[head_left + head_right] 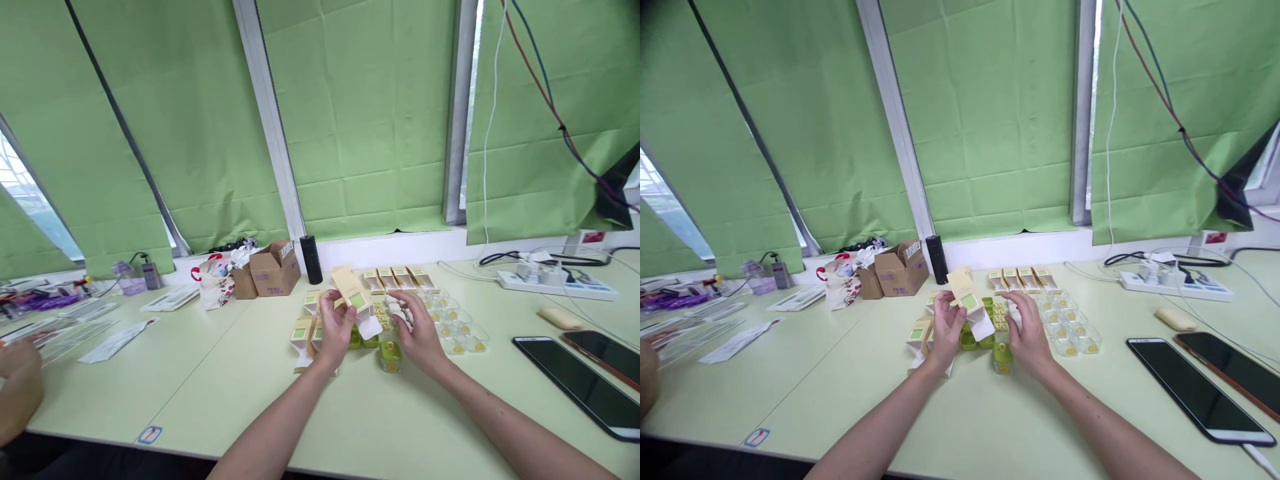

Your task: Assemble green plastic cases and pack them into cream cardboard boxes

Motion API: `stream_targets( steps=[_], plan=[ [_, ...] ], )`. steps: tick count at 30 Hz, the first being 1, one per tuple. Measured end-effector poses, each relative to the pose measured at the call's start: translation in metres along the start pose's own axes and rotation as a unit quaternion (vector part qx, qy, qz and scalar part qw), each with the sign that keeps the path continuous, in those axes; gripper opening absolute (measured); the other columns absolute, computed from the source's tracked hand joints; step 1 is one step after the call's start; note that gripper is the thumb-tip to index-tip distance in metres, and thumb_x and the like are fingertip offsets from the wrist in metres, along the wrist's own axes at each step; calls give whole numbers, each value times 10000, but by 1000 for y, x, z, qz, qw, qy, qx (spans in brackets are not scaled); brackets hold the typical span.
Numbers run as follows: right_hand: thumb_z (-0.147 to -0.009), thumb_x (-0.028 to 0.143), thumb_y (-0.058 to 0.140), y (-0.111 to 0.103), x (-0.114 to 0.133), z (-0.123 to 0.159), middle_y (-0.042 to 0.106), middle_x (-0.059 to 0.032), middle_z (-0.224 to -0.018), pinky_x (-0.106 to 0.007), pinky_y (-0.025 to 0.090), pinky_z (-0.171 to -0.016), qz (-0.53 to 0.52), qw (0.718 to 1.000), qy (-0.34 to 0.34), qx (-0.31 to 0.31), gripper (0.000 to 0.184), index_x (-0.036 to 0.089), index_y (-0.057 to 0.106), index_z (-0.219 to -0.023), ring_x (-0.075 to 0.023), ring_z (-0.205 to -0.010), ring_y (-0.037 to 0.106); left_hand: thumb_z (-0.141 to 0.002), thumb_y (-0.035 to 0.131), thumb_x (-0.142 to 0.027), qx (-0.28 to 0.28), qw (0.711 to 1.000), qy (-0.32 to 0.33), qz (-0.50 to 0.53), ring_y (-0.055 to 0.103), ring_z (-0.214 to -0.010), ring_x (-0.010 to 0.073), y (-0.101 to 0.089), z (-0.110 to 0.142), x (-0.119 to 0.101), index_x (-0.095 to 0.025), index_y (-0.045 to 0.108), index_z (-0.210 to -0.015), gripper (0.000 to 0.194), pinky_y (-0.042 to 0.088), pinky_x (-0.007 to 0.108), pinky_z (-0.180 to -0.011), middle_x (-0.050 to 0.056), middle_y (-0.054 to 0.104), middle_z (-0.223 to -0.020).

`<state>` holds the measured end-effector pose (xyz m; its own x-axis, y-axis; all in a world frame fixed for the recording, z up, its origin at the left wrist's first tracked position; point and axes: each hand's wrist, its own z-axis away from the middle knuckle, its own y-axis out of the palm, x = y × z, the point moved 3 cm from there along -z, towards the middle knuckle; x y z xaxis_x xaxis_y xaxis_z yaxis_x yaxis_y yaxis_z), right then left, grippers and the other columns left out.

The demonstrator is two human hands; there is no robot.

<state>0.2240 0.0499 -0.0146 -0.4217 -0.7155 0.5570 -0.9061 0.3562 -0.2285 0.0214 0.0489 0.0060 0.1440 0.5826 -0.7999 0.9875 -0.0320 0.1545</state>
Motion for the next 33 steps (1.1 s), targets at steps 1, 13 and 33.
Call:
stream_targets(
  steps=[1,13,33],
  plan=[
    [-1009,232,493,0,0,0,628,-98,-1357,-593,531,-1073,-4,1000,-4,3,371,319,578,-1359,-323,-1290,585,-956,740,-531,1,1000,-3,-4,671,-1079,203,0,0,0,-279,448,-1251,486,551,355,-953,73,549,-1272],
    [-1091,279,432,4,14,3,443,-106,-1506,-574,572,-1127,-86,994,-22,70,374,357,539,-1441,-305,-1450,499,-1009,650,-563,29,998,-29,-42,644,-1313,284,1,0,10,-234,544,-1353,488,528,436,-1098,152,619,-1438],
    [-1082,311,470,4,14,2,432,-101,-1477,-480,605,-1075,-166,982,49,77,325,354,673,-1332,-265,-1312,614,-1003,637,-591,93,993,-42,-56,682,-837,194,1,9,6,-259,453,-1523,644,566,334,-762,121,695,-1239]
  ],
)
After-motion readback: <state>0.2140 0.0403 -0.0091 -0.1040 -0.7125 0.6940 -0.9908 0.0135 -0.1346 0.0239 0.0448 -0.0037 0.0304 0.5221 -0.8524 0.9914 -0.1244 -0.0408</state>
